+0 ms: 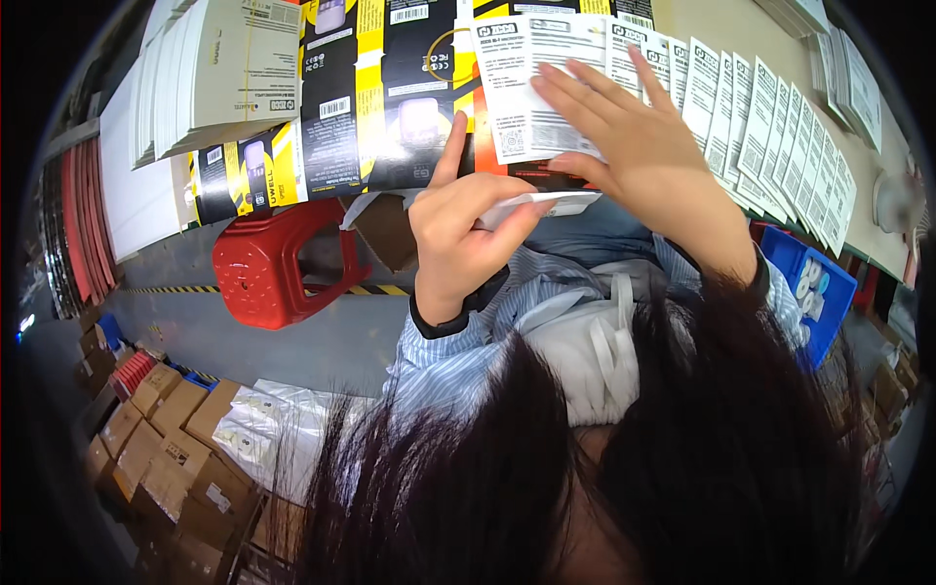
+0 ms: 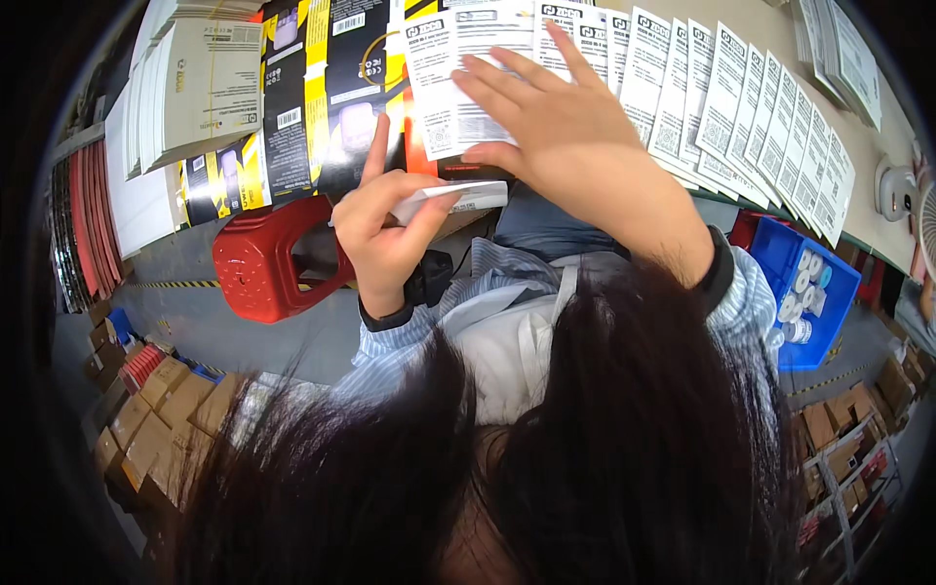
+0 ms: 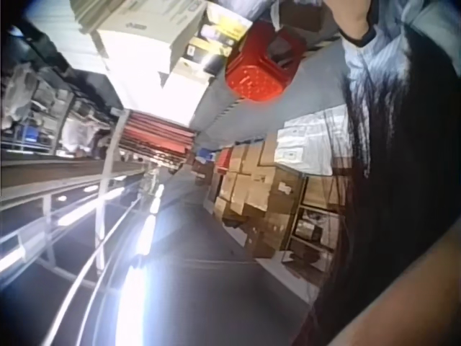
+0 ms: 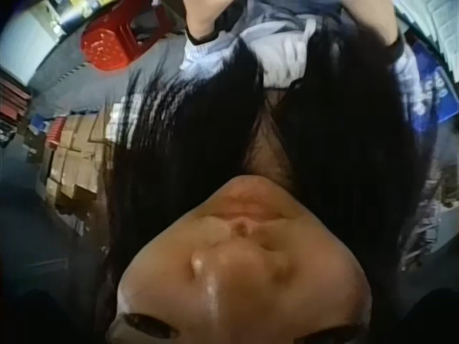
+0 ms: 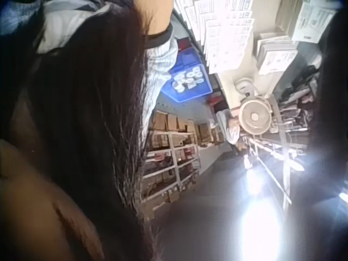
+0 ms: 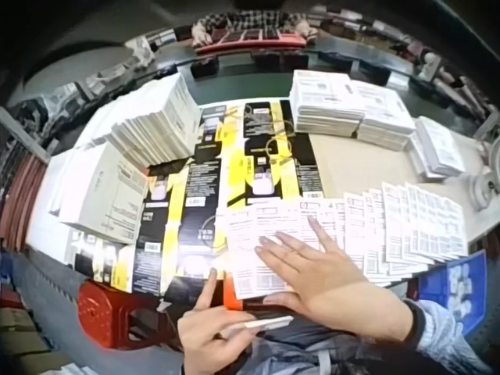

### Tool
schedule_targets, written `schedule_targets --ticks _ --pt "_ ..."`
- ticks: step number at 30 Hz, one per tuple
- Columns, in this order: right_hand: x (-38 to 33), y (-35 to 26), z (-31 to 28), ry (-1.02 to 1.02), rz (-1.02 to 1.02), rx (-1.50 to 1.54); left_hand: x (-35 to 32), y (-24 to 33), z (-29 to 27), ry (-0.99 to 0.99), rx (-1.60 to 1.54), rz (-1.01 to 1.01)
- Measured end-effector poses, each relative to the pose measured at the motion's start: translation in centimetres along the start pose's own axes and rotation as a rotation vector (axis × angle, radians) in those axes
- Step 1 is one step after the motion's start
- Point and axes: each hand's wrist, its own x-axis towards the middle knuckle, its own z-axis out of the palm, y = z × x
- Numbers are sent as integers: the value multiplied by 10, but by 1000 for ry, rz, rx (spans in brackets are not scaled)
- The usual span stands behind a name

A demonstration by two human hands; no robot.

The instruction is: The person is peeling labels from a sheet and applying them to small white boxes.

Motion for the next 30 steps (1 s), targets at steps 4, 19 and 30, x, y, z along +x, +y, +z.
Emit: schedule_targets --ticks 4,19,30 --pt "-1 3 -13 -207 63 -106 0 0 8 -62 -44 3" --pt "-13 -2 -37 62 316 798 7 23 16 220 -289 -363" --pt "-13 -15 -28 160 407 891 18 25 20 108 -156 -345"
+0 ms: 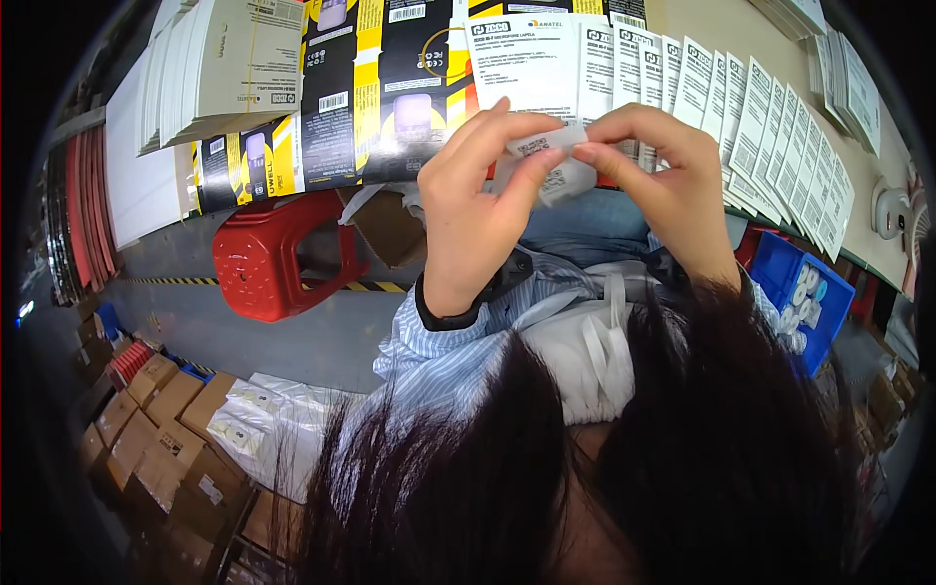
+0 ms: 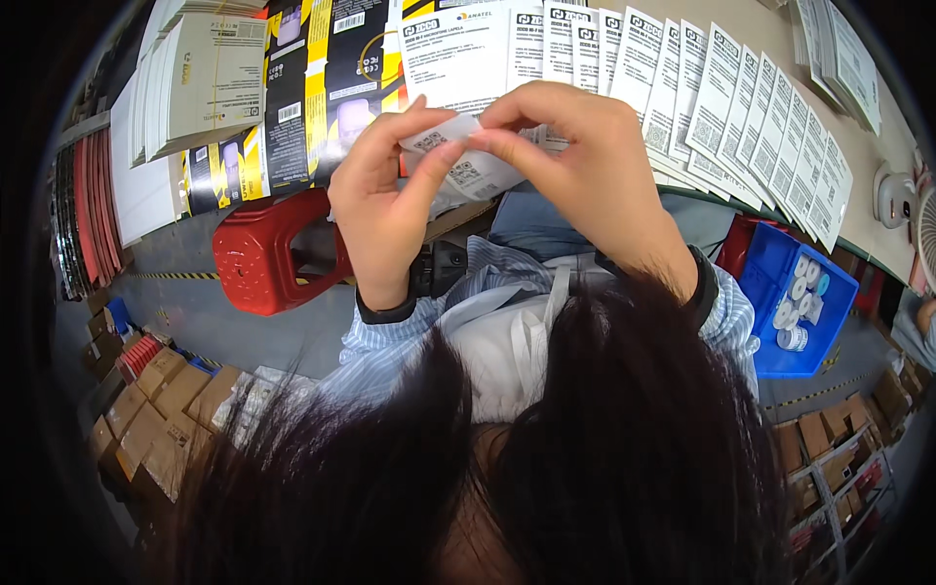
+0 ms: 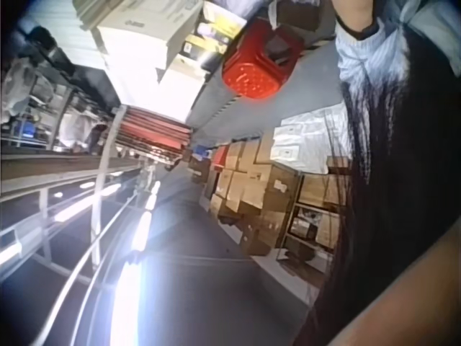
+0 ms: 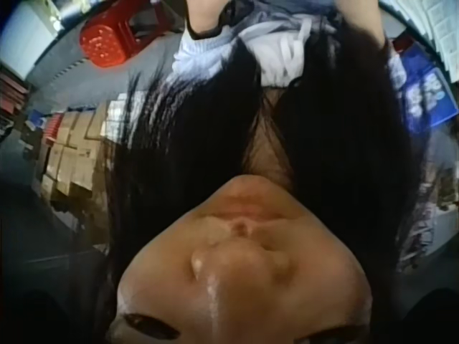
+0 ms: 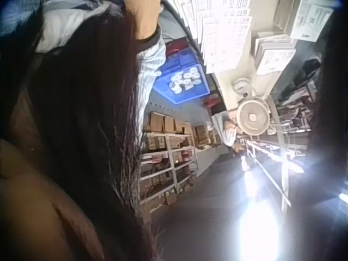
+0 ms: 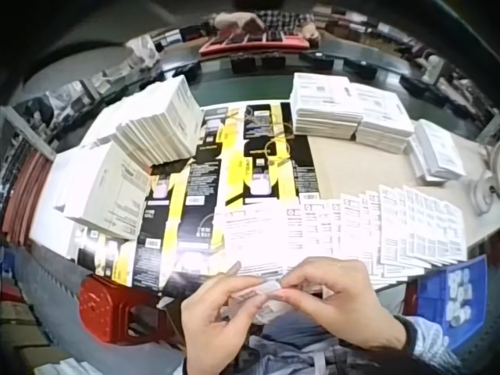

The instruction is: The person is peeling labels from a sheet and applying them to small white boxes.

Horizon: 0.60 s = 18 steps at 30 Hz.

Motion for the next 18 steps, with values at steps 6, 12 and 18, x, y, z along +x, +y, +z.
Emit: schedule_targets --ticks 6,12,18 --pt "6 1 -7 86 -90 34 5 0 1 -68 169 245" --pt "18 -3 -17 123 -195 134 3 0 -5 -80 66 7" --pt "45 41 -15 143 307 319 2 -17 0 -167 113 43"
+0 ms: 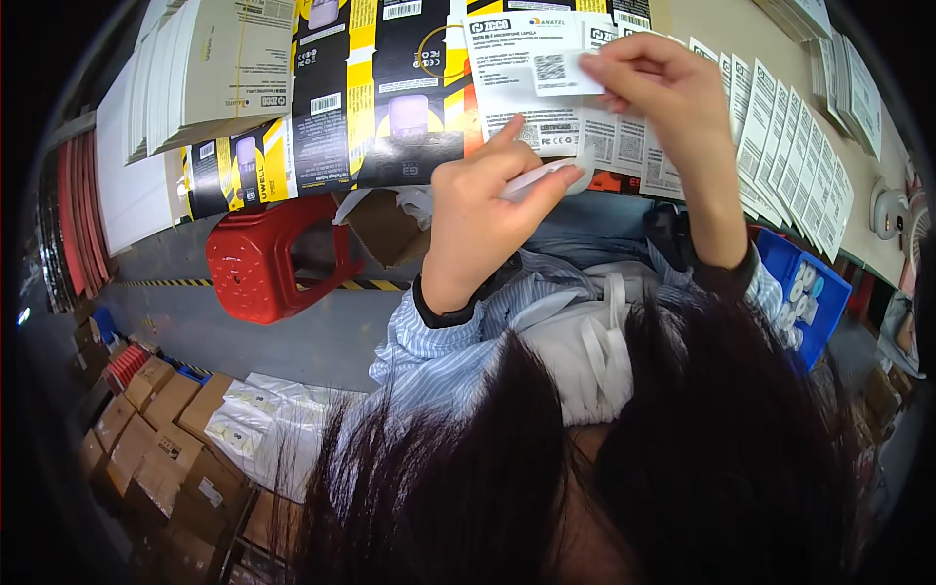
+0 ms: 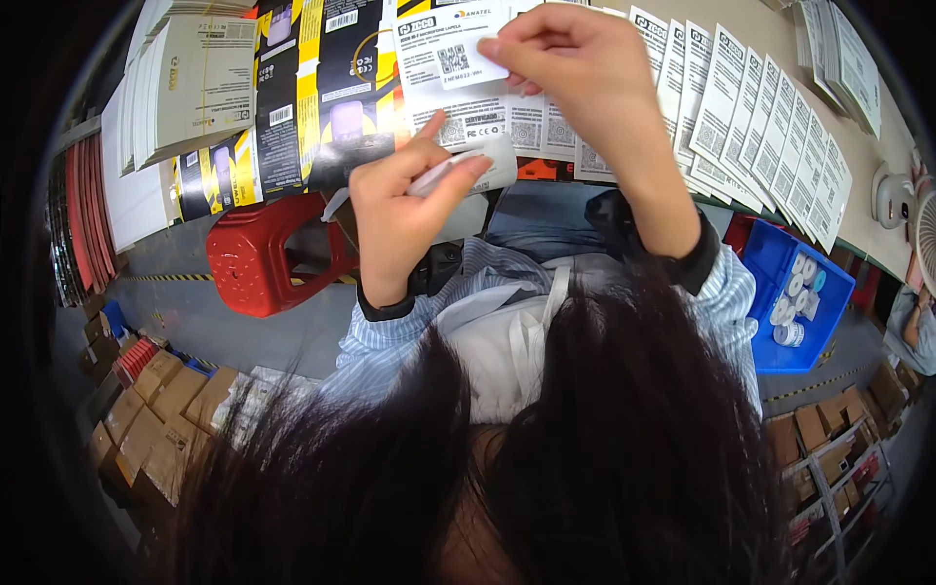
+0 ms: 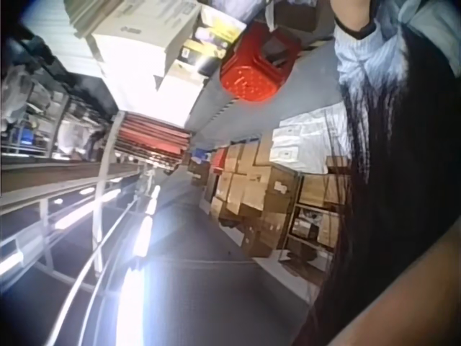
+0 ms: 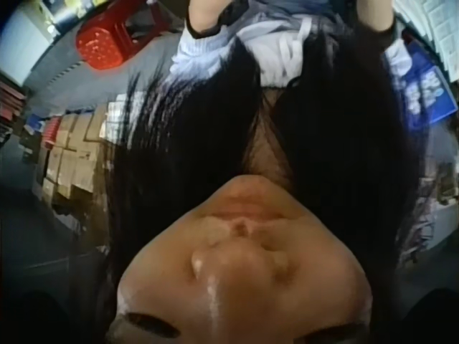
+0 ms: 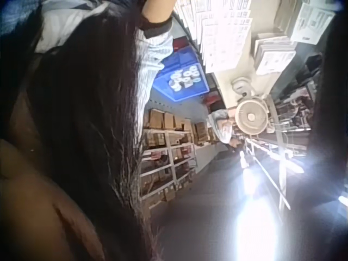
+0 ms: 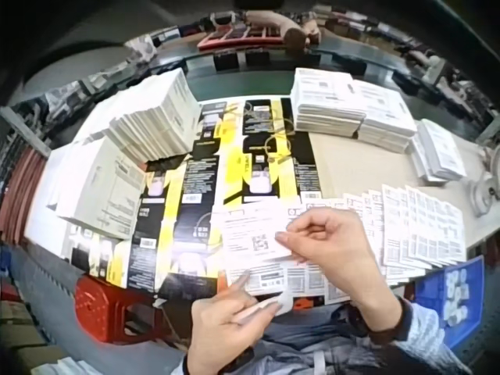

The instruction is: The person is peeling labels from a sheet and applying them to small white boxes.

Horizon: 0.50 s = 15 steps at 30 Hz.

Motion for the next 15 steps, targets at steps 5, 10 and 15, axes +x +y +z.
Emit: schedule_targets --ticks 5,10,15 --pt "7 17 17 22 24 -178 -5 -11 4 -9 78 52" --pt "6 16 22 46 32 -241 -5 -10 1 -17 79 66" --pt "5 15 23 46 37 -245 -2 -10 1 -57 65 57"
